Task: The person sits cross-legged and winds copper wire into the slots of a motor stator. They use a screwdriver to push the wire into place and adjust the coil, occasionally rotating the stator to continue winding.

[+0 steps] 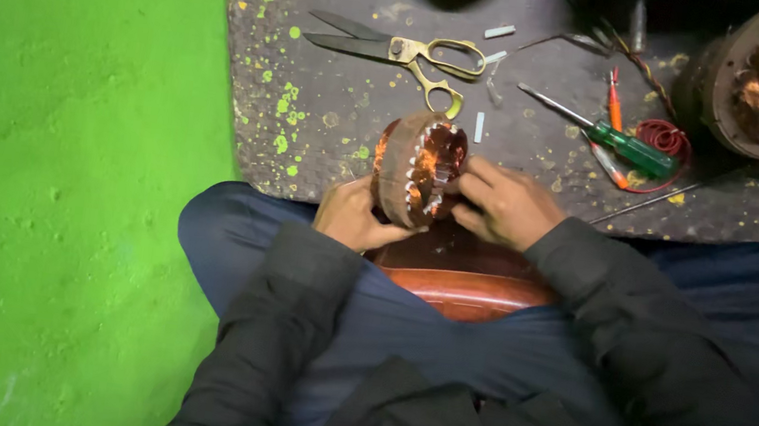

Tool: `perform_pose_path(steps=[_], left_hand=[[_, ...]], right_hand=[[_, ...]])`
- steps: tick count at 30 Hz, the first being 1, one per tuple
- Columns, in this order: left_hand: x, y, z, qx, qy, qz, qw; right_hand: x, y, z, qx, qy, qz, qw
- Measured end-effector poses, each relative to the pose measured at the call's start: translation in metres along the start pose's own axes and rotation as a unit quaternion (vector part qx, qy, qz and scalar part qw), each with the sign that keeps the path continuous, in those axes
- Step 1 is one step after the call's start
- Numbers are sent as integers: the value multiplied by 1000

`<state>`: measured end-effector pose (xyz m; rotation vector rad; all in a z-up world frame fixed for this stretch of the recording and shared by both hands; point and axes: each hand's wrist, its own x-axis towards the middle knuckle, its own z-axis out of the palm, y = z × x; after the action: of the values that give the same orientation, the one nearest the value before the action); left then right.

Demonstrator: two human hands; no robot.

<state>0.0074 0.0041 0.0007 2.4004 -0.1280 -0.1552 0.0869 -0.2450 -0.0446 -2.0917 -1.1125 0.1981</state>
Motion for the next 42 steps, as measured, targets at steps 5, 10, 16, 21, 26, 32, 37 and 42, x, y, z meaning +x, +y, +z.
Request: perform_pose_path(steps=[5, 10, 16, 21, 26, 32, 37, 42], left_hand=[[0, 2, 2, -110, -16, -43, 993], [2, -1, 6, -114, -21, -44, 992], [0, -5, 10, -84, -18, -26, 996], [3, 0, 7, -112, -33, -72, 991], [5, 1, 5, -86, -52, -70, 992], [6, -4, 4, -56, -48, -3, 997], [13, 0, -2, -16, -81, -50, 995], [13, 0, -7, -8, -89, -50, 995]], right_hand=[[-2, -18, 0, 45, 13, 66, 997], [-1, -31, -1, 62, 16, 103, 993], [-6, -26, 6, 85, 26, 116, 989], [-6, -21, 10, 75, 44, 103, 991], [-6, -16, 5, 36, 20, 64, 997], [-4, -17, 0, -47, 5, 18, 999], [-7, -14, -15, 108, 34, 32, 993], [0, -5, -2, -15, -2, 28, 999]])
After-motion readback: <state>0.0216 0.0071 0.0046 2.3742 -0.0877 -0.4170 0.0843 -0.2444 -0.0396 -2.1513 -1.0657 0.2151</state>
